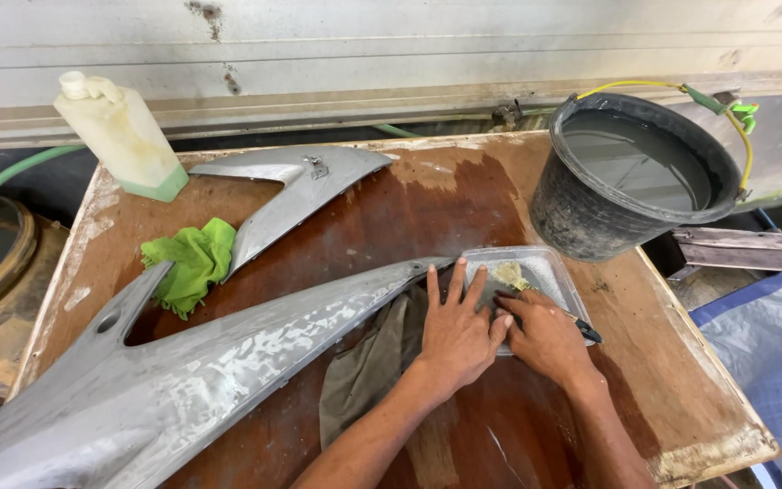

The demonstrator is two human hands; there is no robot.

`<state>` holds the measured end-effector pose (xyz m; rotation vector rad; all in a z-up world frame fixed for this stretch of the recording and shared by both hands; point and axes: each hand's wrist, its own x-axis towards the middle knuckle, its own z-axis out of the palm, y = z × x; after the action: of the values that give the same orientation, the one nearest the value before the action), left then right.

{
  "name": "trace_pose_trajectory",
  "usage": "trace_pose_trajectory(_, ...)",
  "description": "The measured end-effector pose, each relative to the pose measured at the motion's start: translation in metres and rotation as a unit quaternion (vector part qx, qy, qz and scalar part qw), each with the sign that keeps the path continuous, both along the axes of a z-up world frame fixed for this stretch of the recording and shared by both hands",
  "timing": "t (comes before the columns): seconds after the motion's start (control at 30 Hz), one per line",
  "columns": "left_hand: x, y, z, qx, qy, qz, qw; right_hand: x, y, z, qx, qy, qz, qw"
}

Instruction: The person scrubs a silver metal part with a small abrasive pad and a cloth on a wooden workbench. They repeatedly rub the surface of the part, occasionally dipping the pad into a container of liquid to keep it wet. A second metal part, a bucket of water, and a paintbrush are also visible on the table.

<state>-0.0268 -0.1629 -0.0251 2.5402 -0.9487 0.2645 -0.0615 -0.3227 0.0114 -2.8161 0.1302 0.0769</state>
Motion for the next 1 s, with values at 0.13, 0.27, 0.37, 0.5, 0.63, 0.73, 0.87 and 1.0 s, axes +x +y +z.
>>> trace_pose_trajectory(0.13,0.003,0.000,-0.008,-0.003,-0.001,-0.003,1.000,0.006,-0.007,-0.009,-0.024,0.027,-0.025,0.999)
trace_pose_trajectory(0.27,0.003,0.002,-0.007,-0.024,-0.011,-0.008,1.000,0.004,0.000,0.001,-0.006,0.023,-0.044,0.999)
trace_pose_trajectory(0.37,0.004,0.006,-0.002,-0.026,-0.006,-0.012,1.000,0.002,0.003,0.005,-0.004,0.018,-0.047,0.999)
trace_pose_trajectory(0.5,0.008,0.001,-0.008,-0.024,-0.010,-0.013,1.000,0.004,-0.001,-0.004,0.006,0.016,-0.053,0.998)
trace_pose_trajectory(0.63,0.009,-0.004,-0.011,-0.042,-0.021,-0.009,0.999,0.002,0.004,0.001,0.030,-0.011,-0.084,0.996)
trace_pose_trajectory(0.73,0.011,-0.005,-0.011,-0.022,-0.006,0.006,1.000,0.003,-0.002,-0.004,-0.014,0.023,-0.081,0.996)
trace_pose_trajectory(0.87,0.008,0.010,0.012,-0.027,-0.017,0.008,0.999,-0.005,0.008,0.002,-0.001,-0.088,-0.097,0.991)
trace_pose_trajectory(1.0,0.016,0.039,0.035,0.004,0.015,0.015,1.000,0.003,0.023,-0.009,0.070,-0.218,-0.030,0.973)
